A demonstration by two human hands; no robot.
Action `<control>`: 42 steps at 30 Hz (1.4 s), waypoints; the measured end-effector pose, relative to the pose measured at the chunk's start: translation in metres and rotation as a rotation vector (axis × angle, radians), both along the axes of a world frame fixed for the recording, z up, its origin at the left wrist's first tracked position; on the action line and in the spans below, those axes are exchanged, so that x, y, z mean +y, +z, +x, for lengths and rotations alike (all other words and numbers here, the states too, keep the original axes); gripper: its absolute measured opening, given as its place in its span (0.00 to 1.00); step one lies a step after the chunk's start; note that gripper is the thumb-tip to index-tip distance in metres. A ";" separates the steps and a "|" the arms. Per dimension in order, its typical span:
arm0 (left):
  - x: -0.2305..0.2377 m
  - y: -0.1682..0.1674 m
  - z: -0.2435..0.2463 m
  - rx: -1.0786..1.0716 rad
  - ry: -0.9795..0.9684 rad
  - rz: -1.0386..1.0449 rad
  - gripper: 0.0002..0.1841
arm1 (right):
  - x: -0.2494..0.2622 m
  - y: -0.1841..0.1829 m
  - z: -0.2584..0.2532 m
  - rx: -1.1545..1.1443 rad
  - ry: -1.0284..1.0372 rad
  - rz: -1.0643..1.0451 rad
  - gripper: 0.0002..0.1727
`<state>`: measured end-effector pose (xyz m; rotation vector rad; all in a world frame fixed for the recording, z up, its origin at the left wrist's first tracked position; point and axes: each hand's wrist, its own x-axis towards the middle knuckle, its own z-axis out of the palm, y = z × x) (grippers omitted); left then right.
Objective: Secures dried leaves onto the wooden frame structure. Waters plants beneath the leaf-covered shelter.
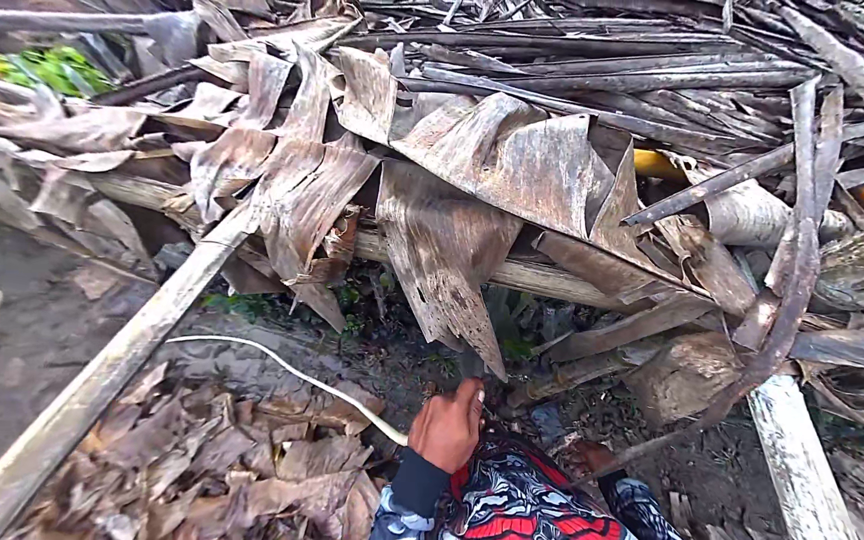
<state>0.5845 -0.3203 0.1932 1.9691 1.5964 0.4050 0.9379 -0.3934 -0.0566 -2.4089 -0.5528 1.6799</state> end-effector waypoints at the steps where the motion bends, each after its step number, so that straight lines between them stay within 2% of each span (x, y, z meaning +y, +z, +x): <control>1: 0.002 0.001 -0.001 -0.002 0.026 0.013 0.21 | 0.003 0.002 -0.001 0.013 0.015 0.001 0.22; 6: 0.011 0.004 -0.003 0.020 -0.060 -0.083 0.22 | 0.016 0.033 -0.012 0.040 0.042 0.025 0.23; 8: 0.009 0.004 -0.003 0.005 -0.008 -0.005 0.21 | 0.018 0.041 -0.013 0.014 0.061 0.026 0.24; 10: 0.006 0.005 -0.001 0.007 0.033 0.047 0.21 | 0.018 0.043 -0.012 -0.013 0.089 0.009 0.24; 13: -0.001 0.008 0.006 0.029 -0.054 -0.076 0.22 | 0.017 0.034 -0.002 -0.012 0.108 -0.009 0.23; 15: -0.006 0.007 0.011 0.023 -0.079 -0.085 0.21 | 0.018 0.028 0.006 -0.008 0.118 -0.005 0.23; 19: -0.016 0.009 0.028 0.014 0.101 -0.022 0.21 | 0.025 0.029 0.018 -0.019 0.217 -0.002 0.23; 23: -0.031 0.013 0.057 0.032 0.082 -0.219 0.22 | 0.037 0.030 0.034 -0.020 0.333 -0.010 0.24; 25: -0.044 0.011 0.075 0.005 0.107 -0.202 0.22 | 0.048 0.043 0.038 -0.024 0.343 0.008 0.24; 29: -0.067 0.010 0.115 -0.006 0.173 -0.184 0.22 | 0.066 0.056 0.078 -0.049 0.483 0.021 0.25; 33: -0.099 0.010 0.141 -0.029 0.180 -0.138 0.21 | 0.064 0.039 0.136 -0.062 0.584 0.052 0.25; 37: -0.132 0.005 0.158 -0.023 0.287 -0.044 0.20 | 0.047 0.030 0.177 -0.144 0.642 -0.055 0.25; 42: -0.156 0.003 0.171 -0.036 0.264 -0.118 0.21 | 0.038 0.052 0.178 -0.148 0.686 -0.106 0.26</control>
